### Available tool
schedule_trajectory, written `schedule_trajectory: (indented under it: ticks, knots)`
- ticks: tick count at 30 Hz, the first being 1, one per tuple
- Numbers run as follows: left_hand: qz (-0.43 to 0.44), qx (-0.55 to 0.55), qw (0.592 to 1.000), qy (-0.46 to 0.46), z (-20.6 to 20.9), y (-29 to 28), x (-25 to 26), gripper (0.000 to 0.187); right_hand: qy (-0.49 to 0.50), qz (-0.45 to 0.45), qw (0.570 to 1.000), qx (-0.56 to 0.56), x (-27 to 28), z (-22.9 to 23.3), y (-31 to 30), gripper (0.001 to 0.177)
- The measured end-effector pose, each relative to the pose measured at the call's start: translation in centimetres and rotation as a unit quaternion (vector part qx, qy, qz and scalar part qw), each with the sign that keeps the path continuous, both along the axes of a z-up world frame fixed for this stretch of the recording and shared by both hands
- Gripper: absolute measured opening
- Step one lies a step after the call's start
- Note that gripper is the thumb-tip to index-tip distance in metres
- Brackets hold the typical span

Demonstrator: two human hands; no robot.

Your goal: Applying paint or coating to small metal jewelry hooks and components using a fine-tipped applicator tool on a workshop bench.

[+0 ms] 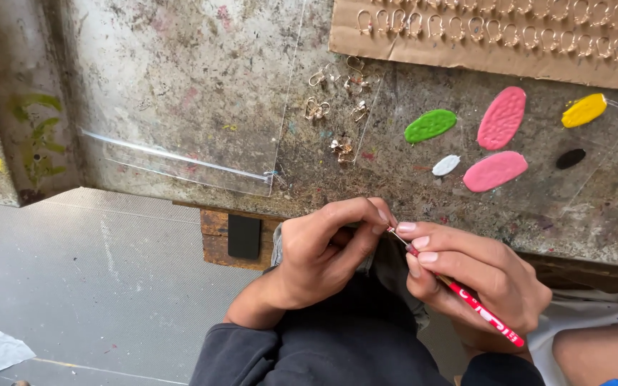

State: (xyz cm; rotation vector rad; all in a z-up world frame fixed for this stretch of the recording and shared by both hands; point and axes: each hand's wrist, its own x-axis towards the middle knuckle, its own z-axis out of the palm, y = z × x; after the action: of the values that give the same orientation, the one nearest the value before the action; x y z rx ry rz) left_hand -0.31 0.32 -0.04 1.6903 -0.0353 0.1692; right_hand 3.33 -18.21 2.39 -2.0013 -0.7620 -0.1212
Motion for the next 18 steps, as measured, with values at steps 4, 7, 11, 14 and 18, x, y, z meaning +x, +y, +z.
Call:
schedule_trajectory:
  ticks: [4,7,11,14,18]
  knots:
    - [0.005,0.009,1.0,0.001,-0.3,0.0,-0.2,0.005,-0.006,-0.024,1.0,0.011,-0.2,-0.3,0.4,0.011]
    - [0.001,0.012,1.0,0.008,-0.3,0.0,-0.2,0.005,-0.014,-0.023,1.0,0.009,-0.3,-0.5,0.4,0.011]
    - [0.005,0.018,1.0,0.006,-0.4,0.0,-0.2,0.005,-0.017,-0.028,0.999,0.011,-0.3,-0.8,0.3,0.011]
    - [-0.001,0.014,1.0,0.006,-0.3,0.1,-0.2,0.004,-0.02,-0.016,0.999,0.019,-0.2,-1.1,0.1,0.011]
    - [-0.004,0.012,1.0,0.008,-0.4,0.1,-0.2,0.006,-0.014,-0.021,0.999,0.023,-0.4,-1.3,0.0,0.009]
